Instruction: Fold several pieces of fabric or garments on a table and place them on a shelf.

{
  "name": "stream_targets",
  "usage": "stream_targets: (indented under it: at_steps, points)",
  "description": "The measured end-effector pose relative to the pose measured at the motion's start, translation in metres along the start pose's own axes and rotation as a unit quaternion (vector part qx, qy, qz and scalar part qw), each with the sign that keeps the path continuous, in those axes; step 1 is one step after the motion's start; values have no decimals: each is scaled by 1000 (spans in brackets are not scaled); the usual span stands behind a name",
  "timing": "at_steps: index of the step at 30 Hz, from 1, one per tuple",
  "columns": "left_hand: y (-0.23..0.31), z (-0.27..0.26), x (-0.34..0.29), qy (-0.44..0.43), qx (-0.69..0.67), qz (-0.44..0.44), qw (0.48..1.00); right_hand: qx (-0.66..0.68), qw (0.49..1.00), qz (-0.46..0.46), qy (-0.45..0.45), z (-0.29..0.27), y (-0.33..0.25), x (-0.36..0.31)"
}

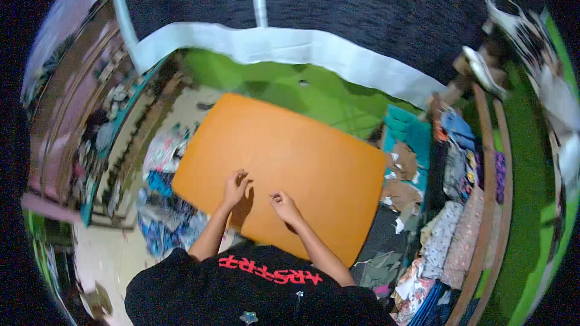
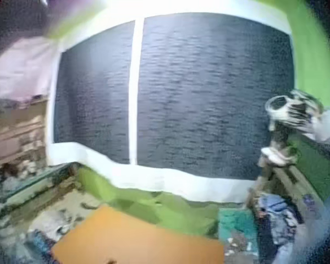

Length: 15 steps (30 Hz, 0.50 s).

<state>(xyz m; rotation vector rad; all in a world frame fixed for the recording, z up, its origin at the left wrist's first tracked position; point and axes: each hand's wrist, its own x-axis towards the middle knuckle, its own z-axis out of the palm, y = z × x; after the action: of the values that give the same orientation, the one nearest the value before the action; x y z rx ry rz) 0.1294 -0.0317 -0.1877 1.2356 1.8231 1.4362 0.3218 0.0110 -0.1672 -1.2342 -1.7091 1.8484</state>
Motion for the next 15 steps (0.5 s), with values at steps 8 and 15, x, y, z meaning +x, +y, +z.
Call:
stream_targets:
  at_steps: [8,15]
  points:
    - [2,-128,-43,87,58,-88,991,-55,989,-56,-125,109,-36,30]
    - [-28,-255,-100,41,83,-175,980,-121,976,-111,-140,257,-45,28]
